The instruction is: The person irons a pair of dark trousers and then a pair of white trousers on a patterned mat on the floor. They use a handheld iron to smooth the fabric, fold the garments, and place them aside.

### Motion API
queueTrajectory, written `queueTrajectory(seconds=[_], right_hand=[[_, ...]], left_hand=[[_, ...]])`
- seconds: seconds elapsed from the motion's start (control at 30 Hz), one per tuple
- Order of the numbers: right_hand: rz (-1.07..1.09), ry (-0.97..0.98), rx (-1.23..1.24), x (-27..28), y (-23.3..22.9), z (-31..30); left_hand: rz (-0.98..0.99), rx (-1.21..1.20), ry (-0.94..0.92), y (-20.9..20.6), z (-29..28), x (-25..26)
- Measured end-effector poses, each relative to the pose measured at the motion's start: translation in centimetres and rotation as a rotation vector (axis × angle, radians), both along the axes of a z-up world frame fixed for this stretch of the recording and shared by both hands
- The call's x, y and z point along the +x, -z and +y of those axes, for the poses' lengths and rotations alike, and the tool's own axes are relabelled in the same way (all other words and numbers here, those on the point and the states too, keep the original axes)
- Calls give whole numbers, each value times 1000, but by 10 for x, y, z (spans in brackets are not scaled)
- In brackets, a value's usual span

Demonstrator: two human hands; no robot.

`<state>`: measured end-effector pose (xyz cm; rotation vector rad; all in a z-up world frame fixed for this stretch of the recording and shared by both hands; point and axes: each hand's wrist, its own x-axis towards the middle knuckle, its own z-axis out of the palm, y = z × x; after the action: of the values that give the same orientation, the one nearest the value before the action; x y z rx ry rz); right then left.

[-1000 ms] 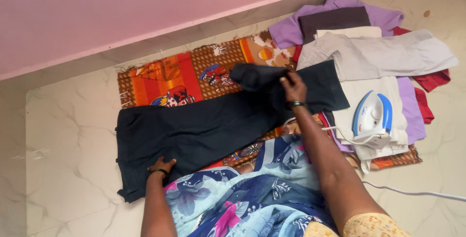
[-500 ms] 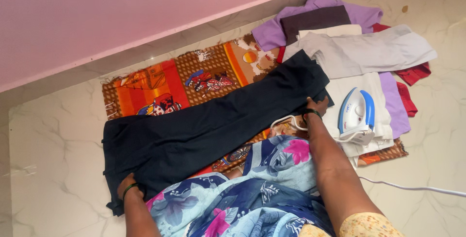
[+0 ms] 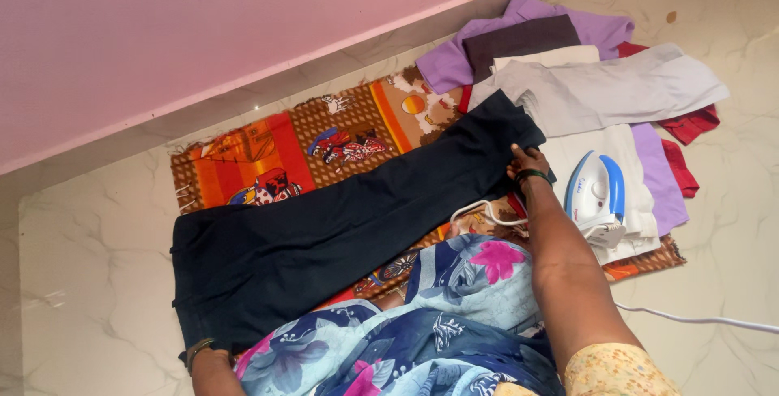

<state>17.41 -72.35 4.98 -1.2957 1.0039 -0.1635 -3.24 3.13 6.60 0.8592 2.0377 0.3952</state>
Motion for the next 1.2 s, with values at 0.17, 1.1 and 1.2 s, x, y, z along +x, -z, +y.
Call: queueTrajectory(seconds=[0.17, 1.1, 1.2], right_hand=[[79, -26, -82, 7, -3, -7], [12, 187, 6, -10, 1, 10], [98, 146, -72, 0, 8, 16]], left_hand=[[-56, -35, -46, 6, 3, 1], [-202, -90, -210, 29, -8, 11], [-216, -90, -226, 29, -12, 6]])
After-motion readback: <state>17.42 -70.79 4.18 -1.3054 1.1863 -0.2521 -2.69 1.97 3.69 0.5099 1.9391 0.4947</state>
